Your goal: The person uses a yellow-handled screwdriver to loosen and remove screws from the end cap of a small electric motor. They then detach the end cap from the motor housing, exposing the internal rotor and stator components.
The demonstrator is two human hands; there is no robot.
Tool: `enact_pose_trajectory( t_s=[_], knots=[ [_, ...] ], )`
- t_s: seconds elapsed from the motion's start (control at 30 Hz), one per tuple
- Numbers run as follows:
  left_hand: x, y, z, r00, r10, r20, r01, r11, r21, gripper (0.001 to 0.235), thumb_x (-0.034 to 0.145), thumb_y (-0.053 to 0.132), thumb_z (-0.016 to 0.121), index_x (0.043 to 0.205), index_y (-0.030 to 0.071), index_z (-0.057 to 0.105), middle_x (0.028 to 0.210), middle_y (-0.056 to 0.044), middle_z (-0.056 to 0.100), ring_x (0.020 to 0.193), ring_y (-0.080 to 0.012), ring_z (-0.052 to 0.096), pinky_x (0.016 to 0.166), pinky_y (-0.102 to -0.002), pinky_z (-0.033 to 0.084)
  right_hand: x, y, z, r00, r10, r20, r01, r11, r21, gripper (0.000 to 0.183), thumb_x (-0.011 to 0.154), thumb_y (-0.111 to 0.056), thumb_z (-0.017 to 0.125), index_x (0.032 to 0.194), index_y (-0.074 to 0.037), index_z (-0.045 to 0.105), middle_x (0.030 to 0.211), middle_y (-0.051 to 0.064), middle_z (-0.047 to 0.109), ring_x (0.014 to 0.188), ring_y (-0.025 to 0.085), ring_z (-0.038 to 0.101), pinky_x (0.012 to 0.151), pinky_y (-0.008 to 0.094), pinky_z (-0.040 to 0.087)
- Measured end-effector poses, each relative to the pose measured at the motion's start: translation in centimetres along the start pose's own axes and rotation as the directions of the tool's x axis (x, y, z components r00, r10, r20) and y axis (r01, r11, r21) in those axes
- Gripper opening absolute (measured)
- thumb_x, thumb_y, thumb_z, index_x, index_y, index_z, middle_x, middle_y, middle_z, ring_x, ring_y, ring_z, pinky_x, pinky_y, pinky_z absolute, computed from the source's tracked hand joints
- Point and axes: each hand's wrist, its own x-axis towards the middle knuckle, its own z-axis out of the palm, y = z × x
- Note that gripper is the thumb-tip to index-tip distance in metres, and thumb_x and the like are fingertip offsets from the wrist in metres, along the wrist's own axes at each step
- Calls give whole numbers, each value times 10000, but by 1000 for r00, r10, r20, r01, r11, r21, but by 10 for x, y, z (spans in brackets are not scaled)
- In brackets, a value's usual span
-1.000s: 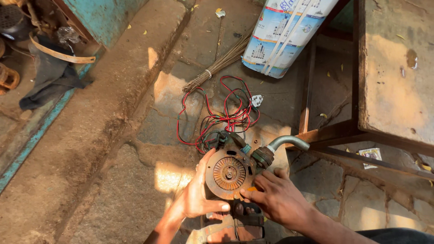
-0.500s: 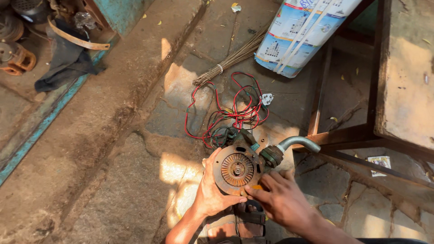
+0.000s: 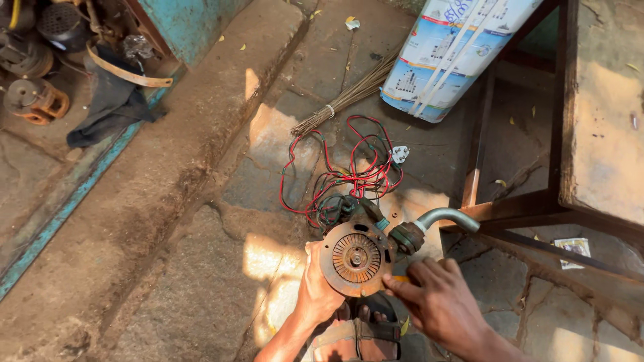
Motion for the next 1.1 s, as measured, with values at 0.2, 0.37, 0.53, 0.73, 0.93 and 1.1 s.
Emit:
enact_pose_trajectory(
  t_s=[0.2, 0.37, 0.53, 0.73, 0.93, 1.1],
  knots=[
    [-1, -5, 9, 994, -100, -54, 101, 995, 21, 628, 669, 139, 904, 1198, 31, 581, 1099, -170, 610, 1050, -345, 605, 916, -427, 499, -13, -10, 25, 970, 237, 50, -237, 971, -15, 379, 891, -386, 716, 1248, -276, 776, 765, 32, 565, 624, 190, 519, 599, 355, 428],
    [-3, -6, 11, 992, -100, -82, 100, 995, -12, 618, 686, 143, 898, 1199, 29, 573, 1067, -153, 618, 989, -337, 631, 854, -421, 516, -22, -24, 33, 869, 495, 4, -493, 865, 96, 436, 880, -303, 678, 1311, -250, 721, 742, 66, 591, 543, 192, 605, 544, 380, 531],
    [-4, -10, 14, 988, -138, -71, 137, 990, -15, 606, 671, 144, 902, 1168, 28, 575, 1026, -145, 625, 939, -336, 631, 820, -418, 513, -12, -30, 43, 780, 625, -12, -621, 776, 109, 473, 896, -315, 659, 1364, -264, 700, 724, 89, 593, 463, 255, 637, 501, 449, 548],
    [0, -10, 13, 996, -64, -66, 66, 998, 25, 567, 715, 126, 871, 1185, 24, 572, 1053, -161, 602, 954, -351, 620, 824, -423, 511, -1, -28, 46, 791, 599, -121, -584, 799, 139, 450, 898, -322, 663, 1339, -241, 707, 699, 116, 588, 474, 305, 637, 493, 464, 527],
    [-3, -9, 16, 991, -112, -71, 113, 994, 6, 522, 733, 122, 858, 1160, 34, 571, 1032, -151, 620, 948, -357, 629, 829, -422, 521, -4, -29, 50, 811, 554, -188, -524, 831, 190, 474, 897, -273, 661, 1364, -198, 691, 728, 138, 575, 471, 319, 623, 470, 468, 516],
    [-9, -9, 19, 990, -116, -81, 119, 992, 35, 533, 714, 99, 860, 1155, 31, 568, 1041, -157, 605, 964, -370, 612, 833, -446, 499, -5, -26, 48, 809, 559, -182, -527, 827, 196, 476, 916, -259, 644, 1381, -165, 663, 729, 124, 583, 489, 311, 615, 455, 459, 507]
  ],
)
